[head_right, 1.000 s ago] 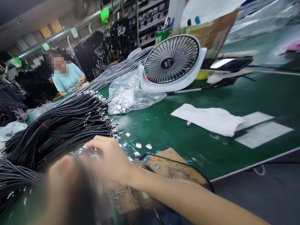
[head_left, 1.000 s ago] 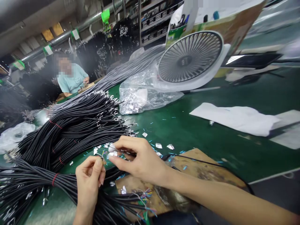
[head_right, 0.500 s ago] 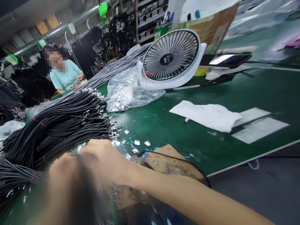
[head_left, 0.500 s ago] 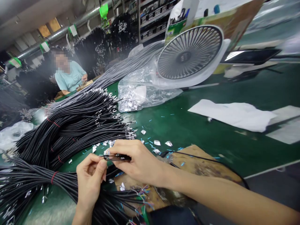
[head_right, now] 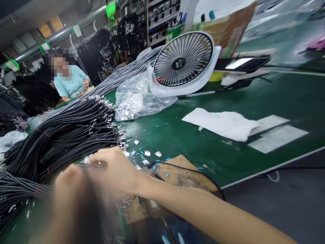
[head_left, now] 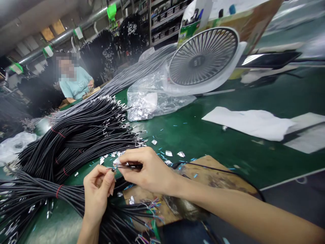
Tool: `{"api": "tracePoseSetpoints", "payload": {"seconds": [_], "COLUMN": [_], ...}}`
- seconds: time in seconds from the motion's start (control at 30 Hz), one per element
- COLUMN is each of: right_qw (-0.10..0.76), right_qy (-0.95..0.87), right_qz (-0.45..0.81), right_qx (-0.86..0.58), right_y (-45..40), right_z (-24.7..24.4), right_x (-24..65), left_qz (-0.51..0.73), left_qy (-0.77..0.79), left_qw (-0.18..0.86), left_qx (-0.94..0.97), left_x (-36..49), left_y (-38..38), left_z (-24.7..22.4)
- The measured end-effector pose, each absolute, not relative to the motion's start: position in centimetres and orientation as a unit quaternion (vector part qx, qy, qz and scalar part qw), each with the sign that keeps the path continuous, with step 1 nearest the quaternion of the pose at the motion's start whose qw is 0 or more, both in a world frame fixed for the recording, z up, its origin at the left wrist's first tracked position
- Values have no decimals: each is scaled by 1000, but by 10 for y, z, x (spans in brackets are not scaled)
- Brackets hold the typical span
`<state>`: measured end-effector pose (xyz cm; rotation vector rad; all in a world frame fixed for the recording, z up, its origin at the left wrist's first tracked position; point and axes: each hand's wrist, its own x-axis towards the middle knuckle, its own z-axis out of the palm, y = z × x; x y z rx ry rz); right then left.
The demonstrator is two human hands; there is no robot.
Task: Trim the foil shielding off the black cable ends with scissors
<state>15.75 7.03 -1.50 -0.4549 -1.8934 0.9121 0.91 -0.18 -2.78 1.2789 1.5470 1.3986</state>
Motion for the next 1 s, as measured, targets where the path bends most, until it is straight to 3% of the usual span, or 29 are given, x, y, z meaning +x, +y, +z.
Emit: {"api": "tracePoseSetpoints", "payload": {"seconds": [0.6, 0.8, 0.87, 1.0], "right_qw": [496, 488, 505, 547], "right_qy": [-813, -787, -763, -727], "right_qz": [270, 333, 348, 344], "right_qx": [-140, -179, -206, -232], "right_y": [70, 72, 76, 85], "right_z": [-25, -19, -16, -12], "right_x": [158, 158, 159, 160], "left_qz": [517, 580, 546, 335], "left_qy": [594, 595, 602, 641], "left_qw": [370, 332, 331, 289], "left_qx": [493, 446, 480, 627], "left_x": [7, 4, 1, -2], "left_y": [-1, -1, -1, 1], "left_z": [-29, -21, -18, -18]}}
